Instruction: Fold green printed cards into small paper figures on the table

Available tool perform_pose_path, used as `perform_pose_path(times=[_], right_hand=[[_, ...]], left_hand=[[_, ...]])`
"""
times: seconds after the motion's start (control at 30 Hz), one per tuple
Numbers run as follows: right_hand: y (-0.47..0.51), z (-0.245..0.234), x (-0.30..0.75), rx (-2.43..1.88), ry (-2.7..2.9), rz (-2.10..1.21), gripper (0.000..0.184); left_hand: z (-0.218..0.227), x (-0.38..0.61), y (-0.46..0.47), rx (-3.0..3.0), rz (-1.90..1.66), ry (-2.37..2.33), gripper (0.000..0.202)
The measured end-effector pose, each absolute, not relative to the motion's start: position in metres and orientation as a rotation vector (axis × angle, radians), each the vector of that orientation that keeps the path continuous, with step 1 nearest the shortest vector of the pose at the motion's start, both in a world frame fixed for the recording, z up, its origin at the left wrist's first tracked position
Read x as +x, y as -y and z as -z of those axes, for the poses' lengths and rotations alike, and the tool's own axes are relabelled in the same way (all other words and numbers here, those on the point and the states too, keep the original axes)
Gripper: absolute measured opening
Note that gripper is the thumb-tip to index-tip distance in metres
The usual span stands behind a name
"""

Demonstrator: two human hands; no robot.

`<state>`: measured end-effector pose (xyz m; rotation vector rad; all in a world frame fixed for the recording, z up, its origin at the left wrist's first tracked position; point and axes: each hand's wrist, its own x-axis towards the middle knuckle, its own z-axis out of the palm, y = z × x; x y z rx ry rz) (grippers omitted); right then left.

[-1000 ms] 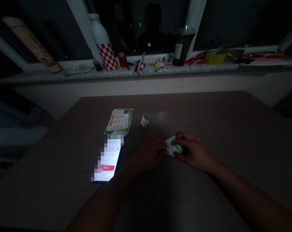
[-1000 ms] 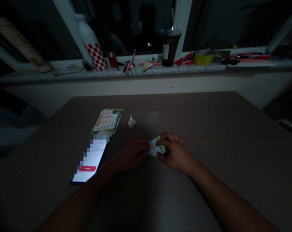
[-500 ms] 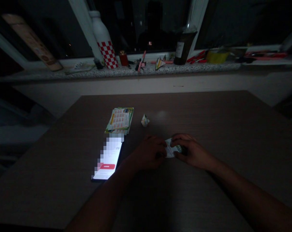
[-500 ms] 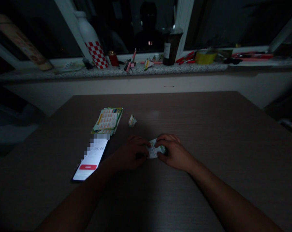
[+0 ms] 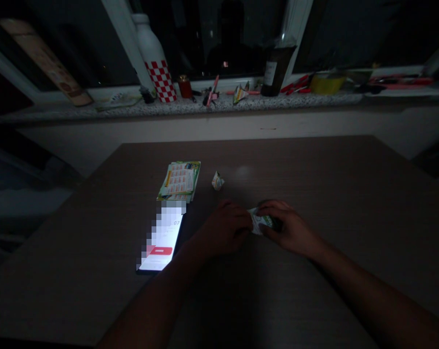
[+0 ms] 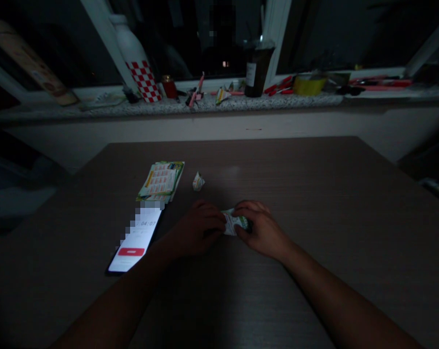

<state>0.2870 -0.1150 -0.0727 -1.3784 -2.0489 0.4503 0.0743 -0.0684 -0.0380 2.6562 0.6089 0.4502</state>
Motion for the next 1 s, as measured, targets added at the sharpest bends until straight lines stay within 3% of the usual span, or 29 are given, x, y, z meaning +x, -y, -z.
perform_pose_path(times=[0.4, 1.0], right_hand=[[0.1193, 0.0666, 0.2825, -1.226, 1.856, -0.528, 0.021], [0.1142, 0.0743, 0.2910, -1.347, 2.058, -0.471, 0.032]], left_hand=[[0.0446, 0.0762, 0.0671, 2.659, -0.389, -0.607, 0.014], [0.0446, 0.0767, 0.0681, 2.699, -0.372, -0.631, 0.015]])
